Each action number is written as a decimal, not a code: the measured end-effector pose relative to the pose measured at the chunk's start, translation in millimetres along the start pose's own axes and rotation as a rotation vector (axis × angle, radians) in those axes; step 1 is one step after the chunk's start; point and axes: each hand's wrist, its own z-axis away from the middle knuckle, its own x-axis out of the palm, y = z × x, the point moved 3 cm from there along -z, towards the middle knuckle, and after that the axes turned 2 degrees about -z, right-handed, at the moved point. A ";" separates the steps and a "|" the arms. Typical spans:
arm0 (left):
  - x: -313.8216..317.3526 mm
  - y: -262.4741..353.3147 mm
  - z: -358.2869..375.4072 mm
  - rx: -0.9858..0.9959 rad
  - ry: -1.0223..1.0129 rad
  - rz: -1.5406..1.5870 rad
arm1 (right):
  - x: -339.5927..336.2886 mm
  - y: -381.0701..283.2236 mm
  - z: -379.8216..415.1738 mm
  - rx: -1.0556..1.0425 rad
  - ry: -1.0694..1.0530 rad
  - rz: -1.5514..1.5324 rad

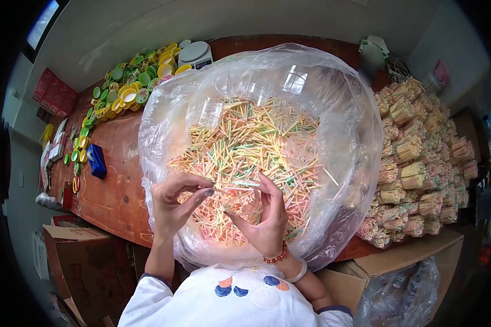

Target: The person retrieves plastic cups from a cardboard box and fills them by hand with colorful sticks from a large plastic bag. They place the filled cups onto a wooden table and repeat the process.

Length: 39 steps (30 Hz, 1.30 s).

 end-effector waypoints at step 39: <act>37.4 6.5 -9.0 0.466 -0.184 -0.386 | -4.3 8.8 8.6 -0.078 -0.010 -0.047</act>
